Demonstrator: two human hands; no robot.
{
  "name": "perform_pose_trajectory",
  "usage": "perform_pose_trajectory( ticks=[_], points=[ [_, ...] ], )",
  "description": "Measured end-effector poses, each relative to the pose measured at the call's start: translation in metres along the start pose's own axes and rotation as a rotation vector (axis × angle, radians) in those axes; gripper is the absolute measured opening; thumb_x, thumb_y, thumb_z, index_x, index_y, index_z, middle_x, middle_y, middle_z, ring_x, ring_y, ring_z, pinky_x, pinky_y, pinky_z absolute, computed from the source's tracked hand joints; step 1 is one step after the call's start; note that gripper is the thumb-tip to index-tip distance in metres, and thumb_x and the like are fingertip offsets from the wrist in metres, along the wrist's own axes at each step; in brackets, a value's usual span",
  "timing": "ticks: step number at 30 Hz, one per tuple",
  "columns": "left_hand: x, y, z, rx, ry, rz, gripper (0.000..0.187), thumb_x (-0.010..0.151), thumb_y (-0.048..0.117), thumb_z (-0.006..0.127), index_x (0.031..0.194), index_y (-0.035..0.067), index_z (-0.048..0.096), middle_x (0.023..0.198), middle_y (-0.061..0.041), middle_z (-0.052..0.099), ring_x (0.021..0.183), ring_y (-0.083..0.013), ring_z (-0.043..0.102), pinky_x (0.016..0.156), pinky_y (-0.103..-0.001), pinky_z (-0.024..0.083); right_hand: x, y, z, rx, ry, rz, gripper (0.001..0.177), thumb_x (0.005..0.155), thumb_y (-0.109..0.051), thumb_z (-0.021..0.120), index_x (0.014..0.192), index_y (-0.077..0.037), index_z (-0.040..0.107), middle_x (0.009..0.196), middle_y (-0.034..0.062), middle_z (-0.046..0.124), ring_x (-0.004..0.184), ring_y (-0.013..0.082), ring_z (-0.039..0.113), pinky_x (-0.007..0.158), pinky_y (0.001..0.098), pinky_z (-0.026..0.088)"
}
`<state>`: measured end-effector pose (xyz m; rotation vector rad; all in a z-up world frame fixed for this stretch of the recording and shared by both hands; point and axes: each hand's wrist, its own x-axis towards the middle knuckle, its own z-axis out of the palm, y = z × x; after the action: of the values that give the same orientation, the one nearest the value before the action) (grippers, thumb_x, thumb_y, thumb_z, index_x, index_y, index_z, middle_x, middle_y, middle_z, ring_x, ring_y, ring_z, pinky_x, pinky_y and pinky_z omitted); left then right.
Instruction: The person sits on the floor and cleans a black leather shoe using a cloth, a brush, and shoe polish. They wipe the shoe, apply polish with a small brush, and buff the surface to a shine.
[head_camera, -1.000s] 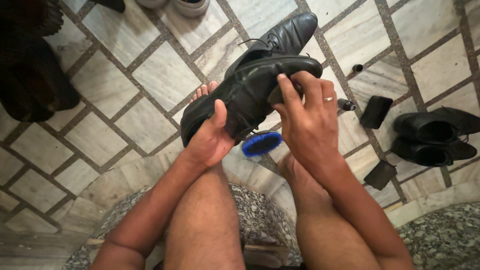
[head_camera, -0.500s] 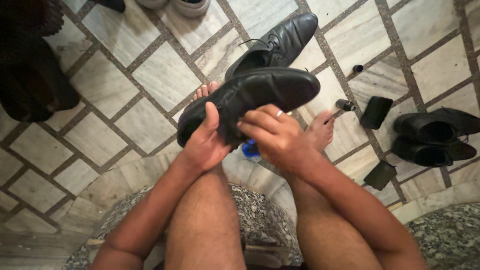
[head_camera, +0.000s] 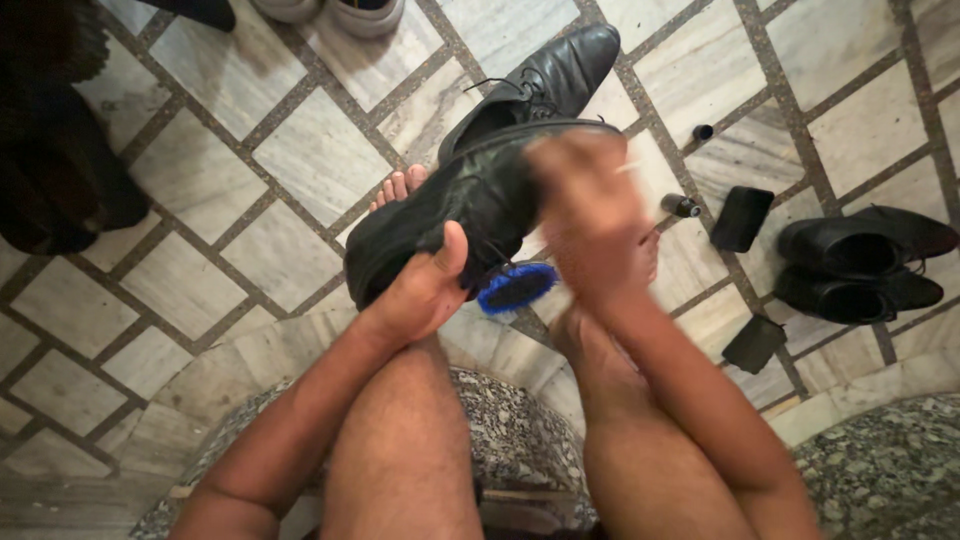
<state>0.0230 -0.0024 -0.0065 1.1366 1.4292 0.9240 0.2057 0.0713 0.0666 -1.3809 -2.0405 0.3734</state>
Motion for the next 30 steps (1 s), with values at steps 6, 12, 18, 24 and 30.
perform_pose_trajectory(
  ticks=[6, 12, 18, 24, 30],
  points=[
    [-0.006, 0.01, -0.01, -1.075, -0.233, -0.274, 0.088, 0.101, 0.054, 0.051, 0.165, 0.018, 0.002, 0.164, -0.002, 0.021, 0.154, -0.0206, 0.022, 0.129, -0.042, 0.018, -0.008, -0.012, 0.016, 0.314, -0.112, -0.114, 0.025, 0.083, 0.011, 0.071, 0.104, -0.002, 0.073, 0.108, 0.0126, 0.067, 0.099, 0.0308, 0.066, 0.087, 0.0392, 0.055],
    [0.001, 0.002, -0.015, -0.904, -0.127, -0.227, 0.086, 0.106, 0.055, 0.046, 0.166, 0.005, 0.011, 0.172, 0.002, 0.013, 0.159, -0.0096, 0.013, 0.132, -0.034, 0.014, -0.005, 0.017, 0.001, -0.057, 0.029, 0.027, 0.021, 0.095, 0.009, 0.076, 0.114, 0.0, 0.073, 0.11, 0.014, 0.065, 0.1, 0.0317, 0.064, 0.085, 0.0408, 0.053],
    [0.003, 0.007, -0.017, -1.218, -0.421, -0.317, 0.078, 0.112, 0.052, 0.043, 0.166, -0.001, 0.024, 0.168, -0.014, 0.035, 0.158, -0.0265, 0.032, 0.134, -0.042, 0.022, -0.011, 0.0, 0.024, 0.27, -0.061, -0.136, 0.028, 0.087, 0.011, 0.07, 0.114, 0.001, 0.07, 0.114, 0.014, 0.066, 0.103, 0.0332, 0.066, 0.088, 0.0421, 0.056],
    [0.001, 0.015, -0.024, -1.262, -0.222, -0.345, 0.069, 0.105, 0.05, 0.048, 0.161, 0.015, 0.028, 0.156, -0.006, 0.044, 0.147, -0.0221, 0.041, 0.126, -0.044, 0.031, -0.022, 0.001, 0.015, 0.517, -0.329, -0.095, 0.035, 0.082, 0.014, 0.066, 0.112, -0.002, 0.073, 0.11, 0.0145, 0.069, 0.095, 0.0288, 0.069, 0.08, 0.037, 0.058],
    [0.029, -0.011, -0.037, -1.358, 0.022, -0.295, 0.059, 0.114, 0.043, 0.052, 0.157, 0.004, 0.042, 0.146, -0.013, 0.057, 0.132, -0.0279, 0.055, 0.118, -0.047, 0.043, -0.047, 0.054, -0.029, 0.534, 0.055, 0.355, 0.017, 0.099, 0.009, 0.07, 0.113, -0.001, 0.073, 0.114, 0.0085, 0.071, 0.095, 0.0154, 0.068, 0.083, 0.0257, 0.055]
  ],
)
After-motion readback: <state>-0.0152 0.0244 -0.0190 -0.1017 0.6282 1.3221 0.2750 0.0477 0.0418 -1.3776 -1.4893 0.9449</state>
